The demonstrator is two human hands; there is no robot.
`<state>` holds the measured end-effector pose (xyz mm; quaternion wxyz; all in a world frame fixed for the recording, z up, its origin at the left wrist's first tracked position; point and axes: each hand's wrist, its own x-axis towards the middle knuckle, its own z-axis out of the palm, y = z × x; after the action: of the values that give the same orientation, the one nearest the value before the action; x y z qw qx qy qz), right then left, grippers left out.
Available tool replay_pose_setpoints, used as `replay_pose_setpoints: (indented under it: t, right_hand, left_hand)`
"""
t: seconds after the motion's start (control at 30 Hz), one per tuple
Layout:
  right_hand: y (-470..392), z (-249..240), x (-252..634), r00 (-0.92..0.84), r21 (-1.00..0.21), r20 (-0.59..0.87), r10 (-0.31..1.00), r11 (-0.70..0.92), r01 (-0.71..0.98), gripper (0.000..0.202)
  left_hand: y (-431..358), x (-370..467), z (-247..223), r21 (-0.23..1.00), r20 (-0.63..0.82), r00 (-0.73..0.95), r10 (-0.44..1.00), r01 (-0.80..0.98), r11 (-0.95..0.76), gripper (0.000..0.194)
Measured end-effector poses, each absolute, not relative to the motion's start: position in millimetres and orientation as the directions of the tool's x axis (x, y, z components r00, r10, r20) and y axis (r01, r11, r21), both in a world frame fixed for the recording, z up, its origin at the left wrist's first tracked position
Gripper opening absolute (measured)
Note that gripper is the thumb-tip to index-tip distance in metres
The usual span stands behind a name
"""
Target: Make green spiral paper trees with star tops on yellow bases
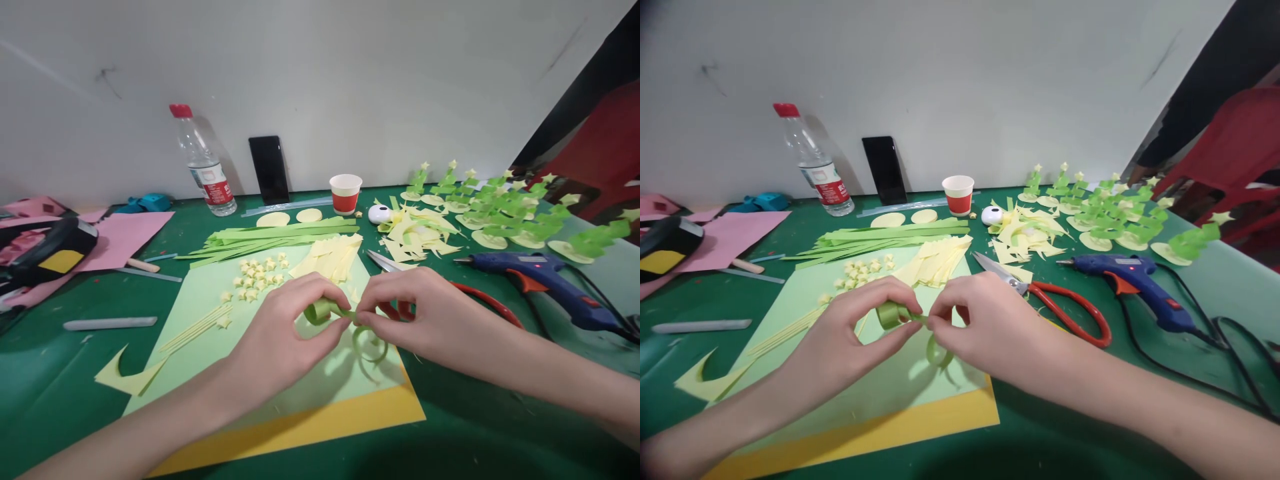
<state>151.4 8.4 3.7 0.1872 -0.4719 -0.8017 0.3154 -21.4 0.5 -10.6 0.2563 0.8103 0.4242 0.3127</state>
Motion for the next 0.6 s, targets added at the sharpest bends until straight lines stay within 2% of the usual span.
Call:
replay_pose_setpoints:
  t: [0.13, 0.23, 0.43, 0.53, 0.6]
  right_hand:
    - [13.5, 8.3, 155.4, -0.471, -0.740, -0.121, 0.874, 0.237, 0.630, 0.017]
    - [17.8, 14.2, 161.8, -0.462, -0.779, -0.209, 0.862, 0.139, 0.612, 0.016]
    - [24.2, 27.3, 175.0, -0.444, -0.819, -0.303, 0.843, 0.009, 0.574, 0.016]
    - [26.0, 30.1, 177.5, -0.426, -0.830, -0.325, 0.844, -0.039, 0.556, 0.016]
    - [25.6, 29.2, 176.0, -0.437, -0.848, -0.343, 0.831, -0.073, 0.525, 0.016]
  left_hand:
    - [3.3, -24.3, -10.9, 0.633, 0.354, 0.478, 0.804, 0.511, -0.582, 0.010]
    - [7.8, -29.5, -9.8, 0.528, 0.446, 0.514, 0.733, 0.510, -0.679, 0.010]
    - [20.5, -45.1, -7.0, 0.131, 0.633, 0.590, 0.501, 0.556, -0.821, 0.013]
    - [24.6, -48.7, -9.0, -0.067, 0.636, 0.660, 0.401, 0.564, -0.823, 0.014]
    - [24.5, -47.7, -11.4, -0.154, 0.610, 0.695, 0.381, 0.575, -0.803, 0.013]
